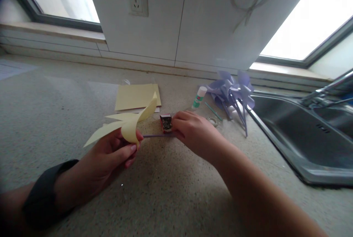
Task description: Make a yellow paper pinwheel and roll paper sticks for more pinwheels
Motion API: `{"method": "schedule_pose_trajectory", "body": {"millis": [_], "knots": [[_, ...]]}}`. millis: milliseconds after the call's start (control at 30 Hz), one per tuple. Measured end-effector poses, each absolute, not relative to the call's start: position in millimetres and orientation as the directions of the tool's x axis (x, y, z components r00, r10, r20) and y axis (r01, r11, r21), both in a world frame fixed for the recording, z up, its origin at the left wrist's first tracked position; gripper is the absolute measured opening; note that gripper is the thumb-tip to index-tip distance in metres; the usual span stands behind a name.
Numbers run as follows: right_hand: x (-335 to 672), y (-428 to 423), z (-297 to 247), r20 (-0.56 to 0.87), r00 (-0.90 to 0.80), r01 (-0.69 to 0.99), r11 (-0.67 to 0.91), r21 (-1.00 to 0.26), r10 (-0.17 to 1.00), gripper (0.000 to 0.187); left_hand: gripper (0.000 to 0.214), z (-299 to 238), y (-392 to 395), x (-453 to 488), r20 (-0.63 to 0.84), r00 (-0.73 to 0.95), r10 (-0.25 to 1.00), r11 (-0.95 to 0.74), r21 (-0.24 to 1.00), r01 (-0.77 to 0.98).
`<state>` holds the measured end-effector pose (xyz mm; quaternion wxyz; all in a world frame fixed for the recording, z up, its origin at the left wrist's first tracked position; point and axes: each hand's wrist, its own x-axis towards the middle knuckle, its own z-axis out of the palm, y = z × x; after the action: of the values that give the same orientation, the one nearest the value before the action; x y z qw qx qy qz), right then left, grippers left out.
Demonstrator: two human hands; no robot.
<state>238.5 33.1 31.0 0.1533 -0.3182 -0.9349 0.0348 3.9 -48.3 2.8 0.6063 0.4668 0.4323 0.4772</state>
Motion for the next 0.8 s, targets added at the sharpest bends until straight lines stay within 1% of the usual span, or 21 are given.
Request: {"method": "schedule_pose_trajectory", "body": {"millis": [200, 300, 400, 533, 667, 800], "knots": [[236.5, 32.7, 23.4, 0.285, -0.764, 0.572, 0.812, -0.114, 0.578, 0.013, 0.016, 0.8, -47.9, 2.6, -0.078, 0.199, 0.977, 0.115, 0.976, -0.182], [235.0, 31.9, 24.3, 0.28, -0.761, 0.566, 0.81, -0.153, 0.585, 0.018, 0.017, 2.1, -48.3, 3.5, -0.082, 0.184, 0.98, 0.117, 0.974, -0.192], [233.0, 32.6, 25.3, 0.278, -0.723, 0.592, 0.774, -0.224, 0.633, 0.025, 0.017, 3.1, -48.4, 4.1, -0.073, 0.177, 0.981, 0.106, 0.976, -0.189], [230.7, 35.2, 24.3, 0.279, -0.647, 0.643, 0.704, -0.3, 0.71, 0.019, 0.017, 1.4, -47.9, 2.7, -0.07, 0.193, 0.979, 0.104, 0.98, -0.17], [228.8, 36.6, 24.1, 0.275, -0.586, 0.691, 0.647, -0.322, 0.762, 0.012, 0.016, 0.4, -47.6, 2.1, -0.059, 0.199, 0.978, 0.095, 0.979, -0.18], [227.1, 37.2, 24.0, 0.27, -0.571, 0.702, 0.631, -0.33, 0.775, 0.009, 0.018, 1.5, -47.3, 3.5, -0.064, 0.187, 0.98, 0.099, 0.978, -0.185]]}}
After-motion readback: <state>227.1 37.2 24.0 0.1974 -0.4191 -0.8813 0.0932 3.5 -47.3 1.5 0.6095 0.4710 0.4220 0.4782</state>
